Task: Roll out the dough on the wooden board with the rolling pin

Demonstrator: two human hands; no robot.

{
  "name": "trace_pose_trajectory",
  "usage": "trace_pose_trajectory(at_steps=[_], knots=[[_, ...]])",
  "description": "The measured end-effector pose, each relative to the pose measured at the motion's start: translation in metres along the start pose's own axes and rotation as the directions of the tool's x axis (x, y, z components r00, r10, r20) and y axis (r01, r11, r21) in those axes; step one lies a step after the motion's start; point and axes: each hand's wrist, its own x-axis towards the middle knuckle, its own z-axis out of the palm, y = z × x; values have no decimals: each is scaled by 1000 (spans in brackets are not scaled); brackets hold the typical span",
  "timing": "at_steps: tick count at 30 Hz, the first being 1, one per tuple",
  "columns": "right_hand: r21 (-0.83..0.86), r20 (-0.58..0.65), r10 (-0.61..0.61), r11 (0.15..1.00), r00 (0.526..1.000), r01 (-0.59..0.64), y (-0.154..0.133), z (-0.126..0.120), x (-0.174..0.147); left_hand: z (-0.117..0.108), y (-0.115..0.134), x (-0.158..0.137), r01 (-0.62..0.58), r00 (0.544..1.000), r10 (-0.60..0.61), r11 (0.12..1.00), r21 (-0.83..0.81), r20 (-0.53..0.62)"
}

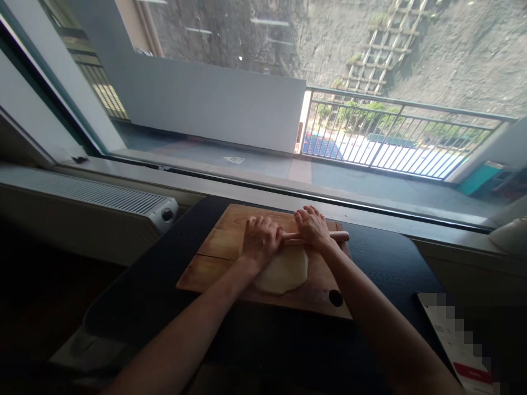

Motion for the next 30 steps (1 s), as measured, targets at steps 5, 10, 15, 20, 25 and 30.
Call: trace_pose_trajectory(at_steps=[5,10,15,20,25,30], knots=[[-51,-129,-55,997,990,49,29,-3,-52,-13,-7,-27,-47,998,47,999,-10,36],[-10,-37,-255,967,966,255,8,-21,-112,-46,-60,-70,-48,992,49,999,-10,119],[49,-56,-321,945,945,324,-53,-13,-95,-70,-97,-123,28,991,-36,998,63,133],[66,-34,-129,989,991,131,-86,10,-2,-75,-82,-119,37,982,-61,990,135,181],[79,-50,-197,977,979,201,-79,10,-8,-80,-76,-131,-38,964,34,999,10,265],[57,-9,-391,918,920,391,-37,2,-86,-82,-74,-159,-65,942,81,996,-62,326]])
